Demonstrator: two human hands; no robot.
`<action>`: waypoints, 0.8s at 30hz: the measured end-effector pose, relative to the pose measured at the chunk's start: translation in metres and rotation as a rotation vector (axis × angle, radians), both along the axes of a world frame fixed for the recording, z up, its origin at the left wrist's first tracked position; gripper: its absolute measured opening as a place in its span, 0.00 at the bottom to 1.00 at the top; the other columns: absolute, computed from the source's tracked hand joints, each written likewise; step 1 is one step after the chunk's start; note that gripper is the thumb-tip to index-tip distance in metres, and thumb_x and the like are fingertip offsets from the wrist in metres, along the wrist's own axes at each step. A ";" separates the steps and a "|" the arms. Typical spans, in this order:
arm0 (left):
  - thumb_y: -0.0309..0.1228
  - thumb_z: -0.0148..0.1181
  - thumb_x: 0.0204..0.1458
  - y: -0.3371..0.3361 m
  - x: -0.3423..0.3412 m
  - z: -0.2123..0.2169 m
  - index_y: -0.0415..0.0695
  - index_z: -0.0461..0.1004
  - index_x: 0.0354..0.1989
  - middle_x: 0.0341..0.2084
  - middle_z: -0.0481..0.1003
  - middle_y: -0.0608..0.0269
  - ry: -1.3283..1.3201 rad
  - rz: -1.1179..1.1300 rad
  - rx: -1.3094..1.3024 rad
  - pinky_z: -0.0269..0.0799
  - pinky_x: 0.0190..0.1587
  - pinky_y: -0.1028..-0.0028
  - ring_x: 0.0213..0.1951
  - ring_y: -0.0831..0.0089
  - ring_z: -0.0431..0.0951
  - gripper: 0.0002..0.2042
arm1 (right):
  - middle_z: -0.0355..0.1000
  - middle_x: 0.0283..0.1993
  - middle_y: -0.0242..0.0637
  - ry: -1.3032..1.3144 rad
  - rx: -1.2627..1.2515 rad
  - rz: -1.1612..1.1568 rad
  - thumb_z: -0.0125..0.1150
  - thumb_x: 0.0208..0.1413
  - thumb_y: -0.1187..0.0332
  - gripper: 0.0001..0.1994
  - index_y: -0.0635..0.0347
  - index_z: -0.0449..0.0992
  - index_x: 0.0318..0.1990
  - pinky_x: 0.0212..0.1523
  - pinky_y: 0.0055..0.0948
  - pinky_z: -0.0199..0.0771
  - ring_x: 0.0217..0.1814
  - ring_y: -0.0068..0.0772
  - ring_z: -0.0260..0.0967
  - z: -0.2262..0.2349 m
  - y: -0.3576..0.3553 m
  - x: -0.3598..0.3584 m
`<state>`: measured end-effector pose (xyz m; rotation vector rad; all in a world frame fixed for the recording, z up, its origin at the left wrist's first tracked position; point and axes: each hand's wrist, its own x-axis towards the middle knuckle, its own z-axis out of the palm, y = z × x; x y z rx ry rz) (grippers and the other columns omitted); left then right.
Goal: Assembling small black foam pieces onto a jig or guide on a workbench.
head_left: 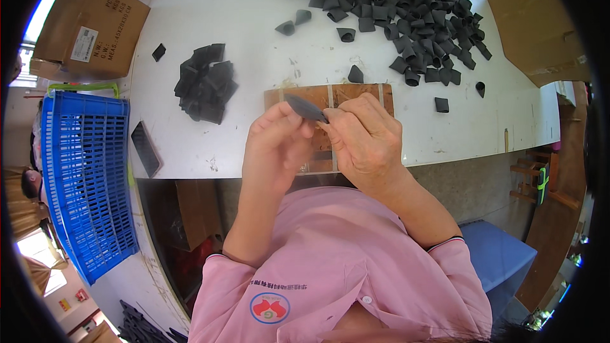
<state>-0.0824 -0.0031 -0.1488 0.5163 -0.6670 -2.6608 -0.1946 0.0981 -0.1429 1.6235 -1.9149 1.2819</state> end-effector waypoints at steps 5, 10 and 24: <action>0.25 0.40 0.54 -0.002 0.000 -0.008 0.35 0.64 0.27 0.21 0.68 0.57 0.264 -0.163 0.624 0.53 0.11 0.83 0.11 0.81 0.58 0.08 | 0.60 0.22 0.33 -0.001 -0.043 -0.006 0.57 0.31 0.78 0.07 0.62 0.68 0.23 0.17 0.24 0.60 0.20 0.30 0.58 0.000 -0.002 0.001; 0.28 0.37 0.56 0.005 0.003 -0.007 0.35 0.63 0.28 0.20 0.66 0.62 0.315 -0.154 0.642 0.52 0.11 0.83 0.11 0.81 0.58 0.10 | 0.61 0.22 0.33 -0.140 -0.013 0.051 0.59 0.35 0.79 0.06 0.62 0.69 0.24 0.18 0.25 0.60 0.21 0.31 0.60 0.000 0.002 0.001; 0.24 0.47 0.50 0.072 0.048 0.175 0.44 0.67 0.24 0.22 0.66 0.63 -0.129 0.437 -0.447 0.60 0.24 0.83 0.21 0.77 0.65 0.04 | 0.65 0.24 0.37 -0.446 0.185 0.113 0.59 0.41 0.78 0.05 0.65 0.71 0.28 0.22 0.27 0.64 0.23 0.33 0.64 0.015 0.006 -0.001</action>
